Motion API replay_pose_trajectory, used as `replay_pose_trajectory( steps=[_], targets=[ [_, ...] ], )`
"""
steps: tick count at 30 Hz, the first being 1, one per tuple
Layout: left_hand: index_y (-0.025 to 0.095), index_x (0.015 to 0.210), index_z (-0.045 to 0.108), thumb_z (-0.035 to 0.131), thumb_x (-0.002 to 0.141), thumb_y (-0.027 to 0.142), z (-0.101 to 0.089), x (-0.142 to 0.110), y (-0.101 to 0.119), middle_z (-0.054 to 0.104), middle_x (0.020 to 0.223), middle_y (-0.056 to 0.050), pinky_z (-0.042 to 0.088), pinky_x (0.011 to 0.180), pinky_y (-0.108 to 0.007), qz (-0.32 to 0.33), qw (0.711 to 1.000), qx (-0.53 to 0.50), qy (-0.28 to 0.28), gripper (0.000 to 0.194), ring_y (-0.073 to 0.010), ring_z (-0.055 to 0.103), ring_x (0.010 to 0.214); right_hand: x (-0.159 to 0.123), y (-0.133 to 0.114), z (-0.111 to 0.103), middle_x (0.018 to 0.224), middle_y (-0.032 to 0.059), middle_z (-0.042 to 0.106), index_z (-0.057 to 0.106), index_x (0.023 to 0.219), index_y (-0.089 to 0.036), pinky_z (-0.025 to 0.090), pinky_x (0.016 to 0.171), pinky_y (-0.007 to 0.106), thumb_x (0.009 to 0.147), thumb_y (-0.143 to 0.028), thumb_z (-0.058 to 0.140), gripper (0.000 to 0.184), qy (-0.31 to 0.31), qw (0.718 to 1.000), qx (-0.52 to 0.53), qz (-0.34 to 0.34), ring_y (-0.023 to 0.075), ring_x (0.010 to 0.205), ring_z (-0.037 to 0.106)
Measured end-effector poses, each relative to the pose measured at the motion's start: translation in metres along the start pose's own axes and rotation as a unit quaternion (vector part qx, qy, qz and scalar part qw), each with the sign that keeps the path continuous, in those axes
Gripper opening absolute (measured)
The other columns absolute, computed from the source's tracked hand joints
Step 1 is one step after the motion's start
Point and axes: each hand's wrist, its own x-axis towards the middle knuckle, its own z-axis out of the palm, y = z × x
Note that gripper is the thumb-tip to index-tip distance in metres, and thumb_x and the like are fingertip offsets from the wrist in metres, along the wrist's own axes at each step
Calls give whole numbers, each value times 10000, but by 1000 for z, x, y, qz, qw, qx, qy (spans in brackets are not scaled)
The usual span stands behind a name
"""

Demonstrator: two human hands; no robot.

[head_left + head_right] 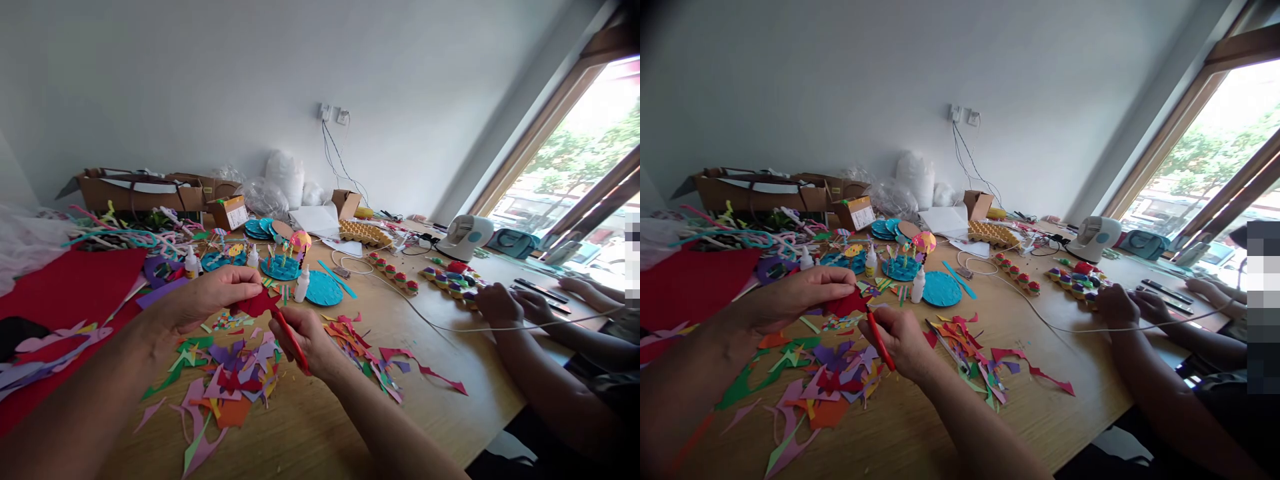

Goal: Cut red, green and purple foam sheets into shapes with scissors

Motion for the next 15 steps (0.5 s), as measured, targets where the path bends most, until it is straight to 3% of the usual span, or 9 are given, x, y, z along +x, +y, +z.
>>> replay_pose_trajectory(
  steps=[9,15],
  targets=[
    [198,688,552,607,713,312,3,0,1,519,569,56,366,487,-177,-8,997,-56,61,129,-79,454,504,1,2,2,454,-59,402,396,571,-184,277,385,174,802,-432,525,362,17,996,74,34,63,398,368],
    [200,720,538,621,721,280,9,2,0,589,578,53,403,513,-191,-21,992,-102,66,115,-77,500,492,1,0,3,437,-63,400,406,562,-181,285,349,162,790,-433,530,363,30,991,118,46,55,363,368]
  ],
)
